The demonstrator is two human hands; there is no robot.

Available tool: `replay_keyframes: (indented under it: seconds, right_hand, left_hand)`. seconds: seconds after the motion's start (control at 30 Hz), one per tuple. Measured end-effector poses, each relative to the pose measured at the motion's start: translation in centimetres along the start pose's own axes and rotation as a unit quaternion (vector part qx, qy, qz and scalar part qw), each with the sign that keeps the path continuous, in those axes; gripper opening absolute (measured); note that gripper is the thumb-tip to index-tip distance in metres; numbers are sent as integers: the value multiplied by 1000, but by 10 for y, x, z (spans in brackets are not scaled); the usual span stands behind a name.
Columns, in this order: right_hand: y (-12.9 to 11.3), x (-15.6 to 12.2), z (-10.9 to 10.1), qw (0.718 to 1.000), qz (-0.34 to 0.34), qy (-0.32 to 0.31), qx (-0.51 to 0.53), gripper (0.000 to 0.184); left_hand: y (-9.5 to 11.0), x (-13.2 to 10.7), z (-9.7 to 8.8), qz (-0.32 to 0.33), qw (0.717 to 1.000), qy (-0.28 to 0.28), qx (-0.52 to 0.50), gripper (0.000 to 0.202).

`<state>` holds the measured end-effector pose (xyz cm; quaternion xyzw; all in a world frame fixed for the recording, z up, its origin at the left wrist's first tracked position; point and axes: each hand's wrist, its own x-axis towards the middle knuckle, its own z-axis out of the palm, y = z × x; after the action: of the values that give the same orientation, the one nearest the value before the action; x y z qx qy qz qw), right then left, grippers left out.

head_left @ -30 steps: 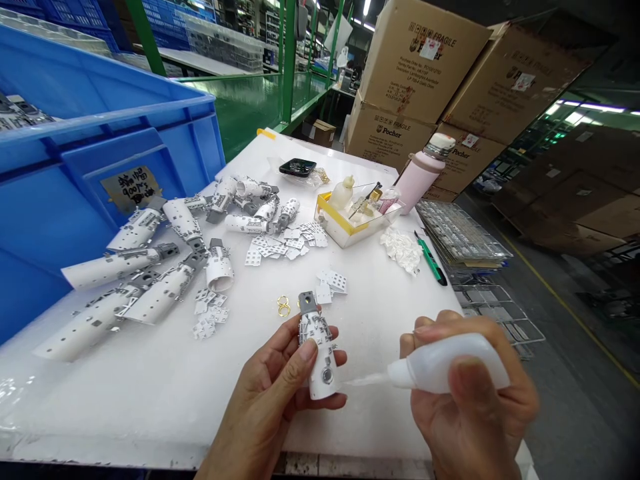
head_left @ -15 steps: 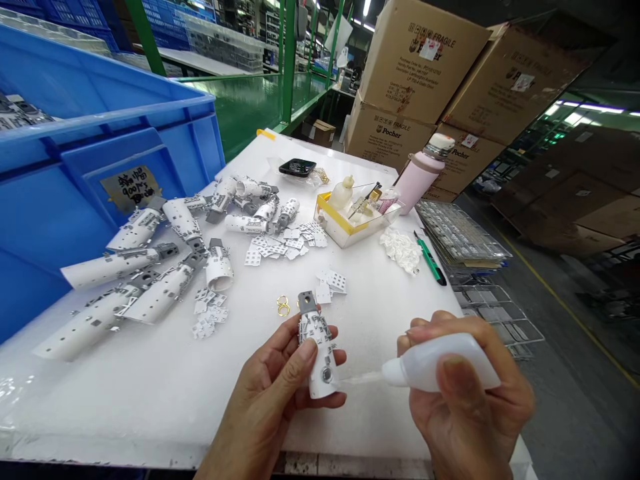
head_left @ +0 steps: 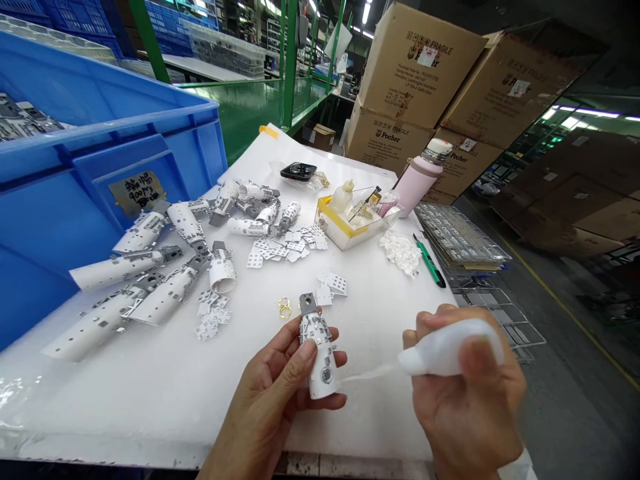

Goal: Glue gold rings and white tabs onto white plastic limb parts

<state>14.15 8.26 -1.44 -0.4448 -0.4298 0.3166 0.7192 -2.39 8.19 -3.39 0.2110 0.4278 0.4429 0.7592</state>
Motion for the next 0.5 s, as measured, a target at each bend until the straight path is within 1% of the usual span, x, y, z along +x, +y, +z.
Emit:
replay_keyframes:
  seconds: [0.07,0.13,0.17,0.2,0.23,0.27,0.3,0.33,0.37,0.4,0.43,0.47,0.5]
  right_hand:
    - [-2,11,-8,992,87,4,90,25]
    - [-1,25,-24,971,185,-15,148,25]
    - [2,31,-34,963,222,-27,149,24]
    - [6,36,-44,961,244,-42,121,25]
    - [11,41,-54,965,246,-60,64,26]
    - [17,46,-64,971,225,-76,-19,28]
    - [24,49,-73,970,187,-95,-124,29]
    - [31,52,-80,956,141,-114,-232,28]
    - [38,54,-85,932,97,-129,-325,26]
    - [43,56,-89,906,61,-140,-394,23]
    - [48,57,-92,886,38,-147,-438,21]
    - [51,58,-94,872,28,-156,-463,20]
    - [53,57,-96,864,31,-165,-474,19]
  left_hand:
    - [3,-2,2,-3,1000,5,-11,33]
    - [7,-7,4,-6,999,24,-20,30]
    - [8,-9,4,-6,999,33,-24,29]
    - [9,-11,3,-8,999,37,-28,28]
    - [10,-14,1,-13,999,34,-33,28]
    - [11,-16,-1,-17,999,33,-37,30]
    - [11,-18,-4,-17,998,37,-40,32]
    - [12,-19,-8,-13,998,47,-41,35]
    - [13,-21,-11,-10,997,59,-41,39]
    - [13,-22,-15,-6,996,75,-40,43]
    - [14,-23,-18,-2,995,92,-39,46]
    - [15,-23,-21,0,993,107,-39,48]
    - [16,-24,-24,0,992,119,-41,50]
